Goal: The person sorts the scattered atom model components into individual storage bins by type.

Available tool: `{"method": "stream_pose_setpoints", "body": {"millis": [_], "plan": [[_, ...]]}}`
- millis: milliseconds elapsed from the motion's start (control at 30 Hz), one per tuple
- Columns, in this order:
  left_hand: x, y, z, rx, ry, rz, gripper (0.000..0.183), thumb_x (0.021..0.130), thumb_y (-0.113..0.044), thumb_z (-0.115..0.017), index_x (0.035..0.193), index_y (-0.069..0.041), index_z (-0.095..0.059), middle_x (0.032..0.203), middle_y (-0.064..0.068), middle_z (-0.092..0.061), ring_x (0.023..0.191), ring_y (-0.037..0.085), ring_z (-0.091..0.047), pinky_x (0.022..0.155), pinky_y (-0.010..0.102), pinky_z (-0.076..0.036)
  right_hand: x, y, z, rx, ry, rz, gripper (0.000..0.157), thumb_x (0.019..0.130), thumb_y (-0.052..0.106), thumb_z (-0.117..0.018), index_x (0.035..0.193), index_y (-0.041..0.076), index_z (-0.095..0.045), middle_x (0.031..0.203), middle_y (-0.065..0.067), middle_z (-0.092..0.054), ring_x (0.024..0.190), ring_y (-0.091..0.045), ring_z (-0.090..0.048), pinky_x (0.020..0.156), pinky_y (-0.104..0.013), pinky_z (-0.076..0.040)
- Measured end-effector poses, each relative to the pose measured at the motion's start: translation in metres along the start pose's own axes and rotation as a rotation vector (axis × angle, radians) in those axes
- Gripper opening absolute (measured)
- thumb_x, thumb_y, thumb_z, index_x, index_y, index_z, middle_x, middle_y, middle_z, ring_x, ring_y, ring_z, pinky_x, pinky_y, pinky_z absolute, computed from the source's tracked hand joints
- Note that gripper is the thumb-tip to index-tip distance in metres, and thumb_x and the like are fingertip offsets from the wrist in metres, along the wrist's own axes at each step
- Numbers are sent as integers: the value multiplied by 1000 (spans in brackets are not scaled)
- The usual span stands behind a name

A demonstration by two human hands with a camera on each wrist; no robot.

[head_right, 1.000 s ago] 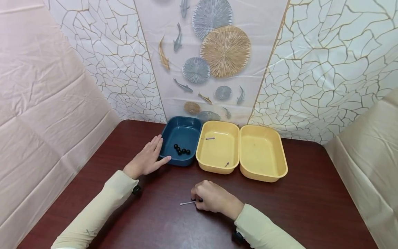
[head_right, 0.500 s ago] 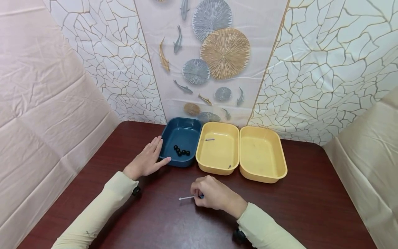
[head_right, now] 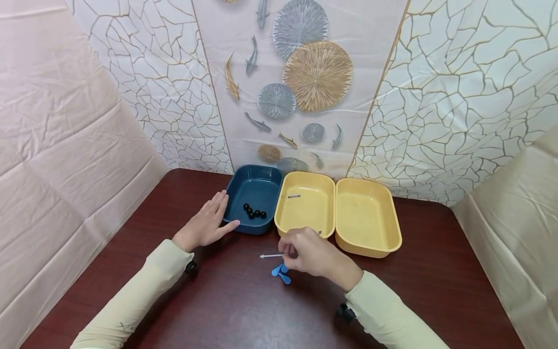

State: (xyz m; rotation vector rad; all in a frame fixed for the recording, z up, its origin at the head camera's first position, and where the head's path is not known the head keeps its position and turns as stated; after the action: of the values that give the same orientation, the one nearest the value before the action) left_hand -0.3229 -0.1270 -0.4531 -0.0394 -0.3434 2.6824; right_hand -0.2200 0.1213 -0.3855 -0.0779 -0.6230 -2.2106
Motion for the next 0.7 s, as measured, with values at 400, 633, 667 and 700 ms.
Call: {"method": "stream_pose_setpoints", "body": {"millis": [400,633,667,700], "plan": [[0,0,1,13,3,0,97,105,-65,-43,167,5,-14,177,23,-11,166,40,-13,134,55,-18,12,-13,48,-104,-101,5,12,82,1,-82,91,7,-77,85,1,-75,75,-10,-71,70,-31,-64],[-1,0,2,16,6,1,97,106,-65,-42,167,5,-14,177,23,-11,165,40,-13,134,55,-19,20,-30,67,-139,-101,-73,10,84,3,-82,93,6,-78,86,0,-76,76,-12,-72,72,-35,-64],[-1,0,2,18,7,1,97,106,-65,-42,167,5,-14,177,23,-11,166,40,-13,134,55,-19,21,-33,68,-146,-101,-77,10,84,3,-82,93,6,-78,86,-2,-77,76,-14,-72,72,-36,-65],[-1,0,2,18,5,0,97,106,-65,-42,167,5,-14,177,23,-11,165,40,-13,134,55,-19,22,-37,69,-153,-102,-84,10,84,3,-82,93,5,-78,86,-2,-77,75,-14,-72,71,-35,-65]]}}
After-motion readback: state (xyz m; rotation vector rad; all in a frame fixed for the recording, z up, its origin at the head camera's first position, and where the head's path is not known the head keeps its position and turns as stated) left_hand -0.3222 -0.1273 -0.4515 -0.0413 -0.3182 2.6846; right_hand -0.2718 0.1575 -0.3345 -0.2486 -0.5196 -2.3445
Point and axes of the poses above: each hand's wrist, its own x-axis towards the middle knuckle, its own z-axis out of the back of the hand, y = z × x, the point moved 7 cm from there along x, towards the middle knuckle
